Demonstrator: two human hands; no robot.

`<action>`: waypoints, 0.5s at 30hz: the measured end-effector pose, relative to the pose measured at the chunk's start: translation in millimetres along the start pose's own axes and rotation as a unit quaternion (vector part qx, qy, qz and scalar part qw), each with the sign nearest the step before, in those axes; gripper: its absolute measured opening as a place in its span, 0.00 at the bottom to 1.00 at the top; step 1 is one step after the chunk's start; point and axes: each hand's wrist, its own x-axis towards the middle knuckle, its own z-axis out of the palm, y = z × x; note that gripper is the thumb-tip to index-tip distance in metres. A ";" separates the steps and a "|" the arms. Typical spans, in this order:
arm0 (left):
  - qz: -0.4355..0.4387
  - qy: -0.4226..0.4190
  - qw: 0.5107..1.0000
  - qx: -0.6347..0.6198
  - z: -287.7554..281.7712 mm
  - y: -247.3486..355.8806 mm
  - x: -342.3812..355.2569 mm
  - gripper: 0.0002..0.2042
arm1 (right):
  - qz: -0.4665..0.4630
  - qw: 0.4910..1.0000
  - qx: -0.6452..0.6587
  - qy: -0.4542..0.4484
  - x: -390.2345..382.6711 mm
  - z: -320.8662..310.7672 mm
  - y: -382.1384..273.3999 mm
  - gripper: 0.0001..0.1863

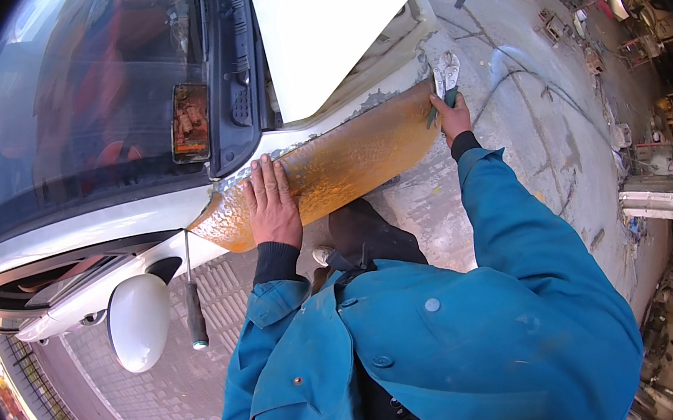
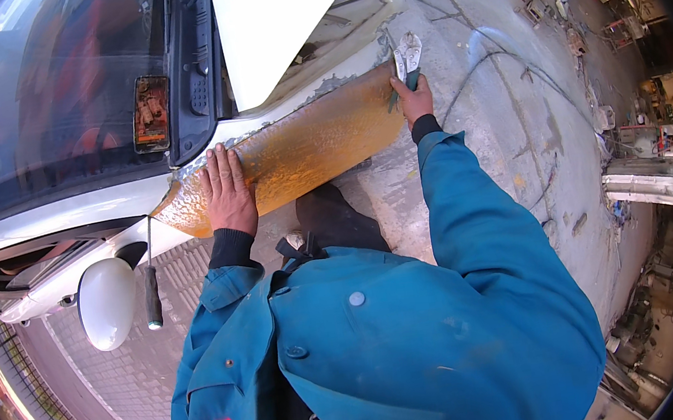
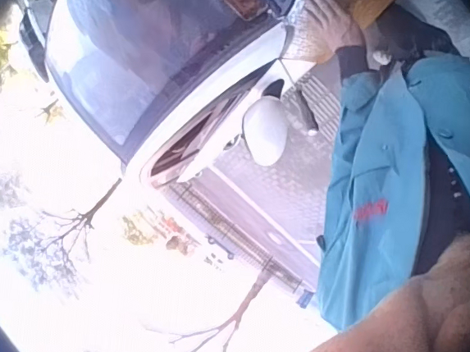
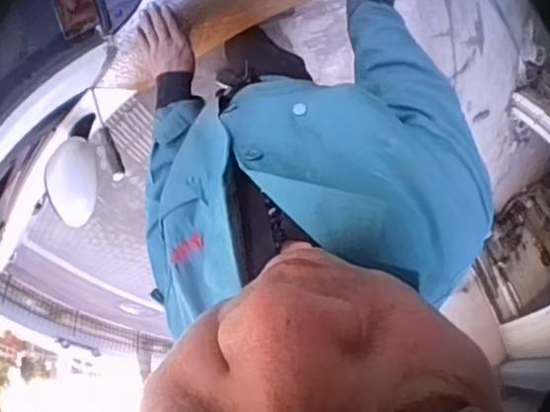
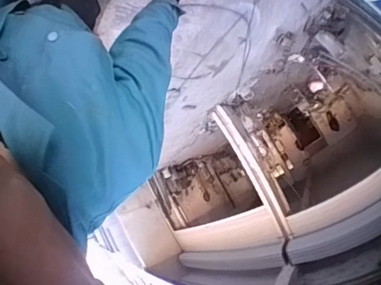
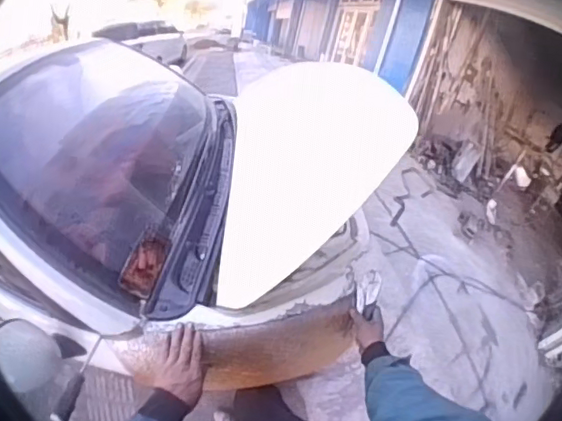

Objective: The person repairs a damaged front fender on a white car. They use a screwdriver and pliers to remove fasteners, then weld the fender with a welding torch, and finally hammer the area to smooth the surface.

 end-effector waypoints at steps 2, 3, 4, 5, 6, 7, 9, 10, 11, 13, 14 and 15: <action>0.001 -0.014 1.000 0.021 -1.8 2.3 0.5 0.42 | 0.000 1.000 0.000 0.006 1.0 -0.2 1.3 0.21; -0.003 -0.022 1.000 0.020 -2.9 2.8 1.0 0.43 | 0.002 1.000 0.007 0.004 1.3 0.3 1.6 0.21; -0.006 -0.021 1.000 0.018 -4.2 3.7 1.5 0.43 | 0.015 1.000 0.012 0.006 1.2 0.7 1.4 0.21; -0.005 -0.022 0.999 0.030 -5.1 5.3 2.1 0.44 | 0.006 1.000 0.005 0.007 0.9 0.6 0.8 0.21; -0.009 -0.019 0.999 0.033 -6.2 6.5 2.8 0.45 | 0.002 1.000 0.010 -0.001 0.4 1.0 0.1 0.21; -0.015 -0.013 0.999 0.033 -6.7 9.1 3.7 0.45 | 0.005 1.000 0.012 -0.002 0.2 1.1 -1.0 0.21; -0.029 -0.016 0.999 0.043 -6.9 16.7 5.1 0.47 | 0.008 1.000 0.013 -0.007 -0.5 1.0 -3.3 0.21; -0.042 -0.013 0.998 0.042 -7.1 20.9 6.1 0.47 | 0.010 1.000 0.017 -0.012 -0.7 1.2 -4.6 0.20; -0.056 -0.012 0.998 0.041 -6.9 27.3 7.0 0.47 | 0.021 1.000 0.020 -0.011 -1.0 1.1 -6.1 0.20; -0.069 0.004 0.997 0.037 -4.3 42.7 12.4 0.48 | 0.011 1.000 0.007 -0.016 -0.8 1.4 -8.4 0.20; -0.056 -0.012 0.997 0.043 -1.4 54.7 16.2 0.48 | 0.026 1.000 -0.004 -0.009 -0.9 1.2 -9.1 0.20; -0.036 -0.005 0.998 0.042 2.6 67.1 22.3 0.48 | 0.015 1.000 0.000 -0.022 -1.3 1.1 -9.8 0.20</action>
